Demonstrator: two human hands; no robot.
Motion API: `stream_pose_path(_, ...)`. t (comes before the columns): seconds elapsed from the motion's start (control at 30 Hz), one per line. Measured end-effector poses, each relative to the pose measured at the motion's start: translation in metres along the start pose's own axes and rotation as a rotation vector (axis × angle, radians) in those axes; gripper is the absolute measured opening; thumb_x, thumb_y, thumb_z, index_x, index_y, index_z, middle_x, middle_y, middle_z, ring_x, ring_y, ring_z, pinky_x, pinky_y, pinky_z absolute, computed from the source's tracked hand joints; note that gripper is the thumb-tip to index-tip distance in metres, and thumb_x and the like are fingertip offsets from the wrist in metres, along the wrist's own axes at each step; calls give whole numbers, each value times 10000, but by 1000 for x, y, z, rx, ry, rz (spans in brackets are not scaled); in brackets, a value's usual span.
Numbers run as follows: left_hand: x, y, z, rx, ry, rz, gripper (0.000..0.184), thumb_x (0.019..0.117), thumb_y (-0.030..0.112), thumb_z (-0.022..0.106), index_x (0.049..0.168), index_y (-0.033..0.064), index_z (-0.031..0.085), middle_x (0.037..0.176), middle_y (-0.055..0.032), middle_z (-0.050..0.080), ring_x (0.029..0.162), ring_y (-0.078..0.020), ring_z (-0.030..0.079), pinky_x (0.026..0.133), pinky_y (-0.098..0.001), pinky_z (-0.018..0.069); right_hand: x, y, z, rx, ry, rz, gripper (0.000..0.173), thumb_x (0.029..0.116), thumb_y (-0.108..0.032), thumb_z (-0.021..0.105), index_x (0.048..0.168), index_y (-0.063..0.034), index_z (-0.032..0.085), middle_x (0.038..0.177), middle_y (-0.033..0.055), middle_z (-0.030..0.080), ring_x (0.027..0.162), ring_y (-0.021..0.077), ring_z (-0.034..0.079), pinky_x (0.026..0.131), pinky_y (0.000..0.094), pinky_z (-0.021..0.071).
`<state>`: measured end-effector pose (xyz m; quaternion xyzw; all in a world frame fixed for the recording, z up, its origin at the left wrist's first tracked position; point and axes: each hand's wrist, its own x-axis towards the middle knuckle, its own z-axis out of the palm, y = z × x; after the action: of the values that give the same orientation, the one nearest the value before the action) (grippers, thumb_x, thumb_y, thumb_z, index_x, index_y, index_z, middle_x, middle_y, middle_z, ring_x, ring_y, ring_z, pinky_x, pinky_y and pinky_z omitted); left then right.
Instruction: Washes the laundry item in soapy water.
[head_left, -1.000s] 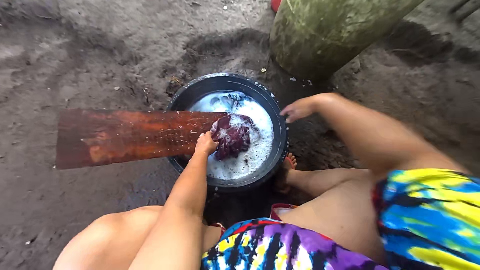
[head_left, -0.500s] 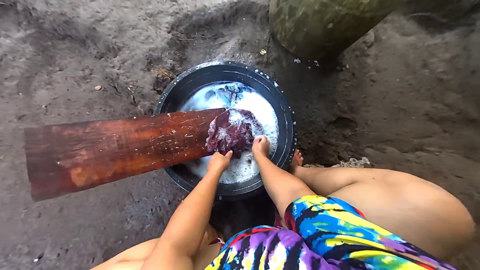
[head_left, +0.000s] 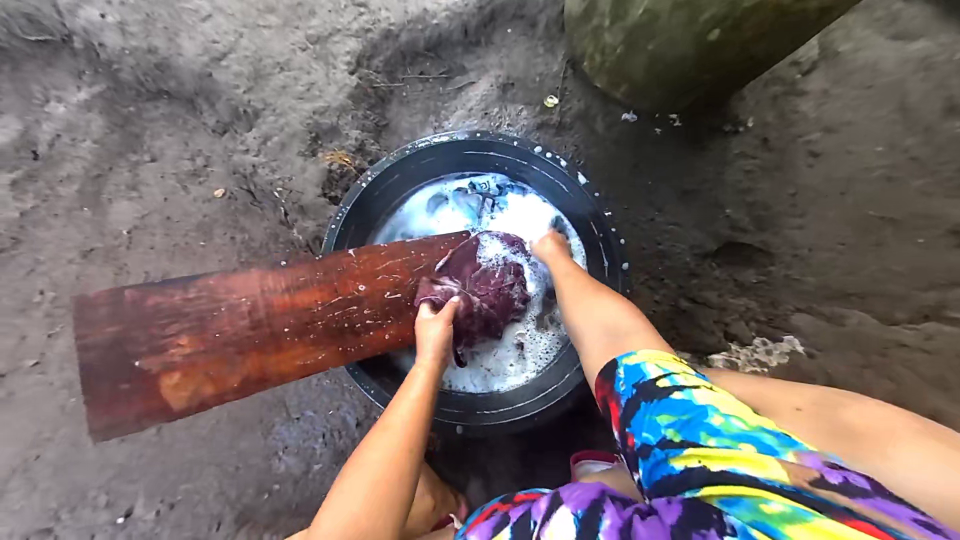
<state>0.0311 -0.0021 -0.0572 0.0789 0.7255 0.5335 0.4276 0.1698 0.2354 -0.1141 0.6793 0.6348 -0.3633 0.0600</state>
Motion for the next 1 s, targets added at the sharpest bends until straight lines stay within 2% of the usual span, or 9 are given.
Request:
stream_pose_path(0.13,10,18,-22,475,90,-48,437,936,145,664,1331,-13,561,1184,-223,680,1135,-325,659,979,-552,511,-1,2,-2,79,177,-105,653,903,-219,738,1457,24,494,1444,307,513,1332,465,523,1073,621,453)
stream_pose_path(0.23,6,41,-36,739,63,-61,393,991,174,569,1334,-18,558,1192,-268,667,1154,-407,644,971,-635,481,-12,-8,-19,222,240,-153,647,931,-258,742,1459,-6,466,1312,278,637,1224,439,626,1022,625,487)
stream_pose_path(0.4,9,78,-77,938,18,-127,374,992,155,569,1304,-48,531,1178,-302,648,1119,-455,644,919,-667,496,-18,-17,-21,518,120,-246,573,952,-160,703,1466,-17,493,1402,242,585,1312,358,564,1101,549,457)
stream_pose_path(0.57,12,103,-138,1225,-147,-137,344,996,176,619,1238,-61,560,1126,-313,651,1073,-482,650,894,-701,493,-76,-71,16,200,-86,-363,643,997,-227,659,1554,-48,393,1444,274,554,1334,427,551,1111,615,437)
stream_pose_path(0.67,6,117,-186,1280,-183,-135,281,1001,141,623,1205,-48,583,1069,-291,660,1014,-463,655,860,-687,501,-116,-92,60,-40,-168,-368,725,1029,-318,577,1650,-161,239,1522,330,428,1367,503,478,1085,664,427)
stream_pose_path(0.73,0,116,-205,1249,-201,-138,260,1003,109,616,1207,-49,584,1056,-282,661,994,-446,655,852,-665,503,-130,-97,82,-129,-102,-354,696,1038,-378,539,1654,-247,243,1579,319,335,1420,508,394,1078,686,393)
stream_pose_path(0.8,5,101,-211,1225,-201,-125,298,988,110,620,1235,-50,569,1086,-286,661,1025,-452,656,874,-667,504,-145,-106,101,-135,13,-360,657,1029,-376,537,1635,-278,302,1554,318,374,1408,512,401,1078,695,374)
stream_pose_path(0.87,16,94,-208,1209,-217,-90,338,981,115,630,1263,-56,554,1103,-301,660,1043,-476,655,883,-693,499,-181,-130,121,-114,54,-509,679,1010,-386,538,1636,-277,300,1520,315,427,1343,505,481,1035,680,437)
stream_pose_path(1.0,13,96,-218,1139,-260,-78,324,1008,149,635,1256,-48,569,1095,-283,669,1046,-452,658,904,-683,495,-249,-157,156,-94,-170,-887,670,983,-384,654,1594,-288,396,1413,292,521,1221,464,582,909,632,535)
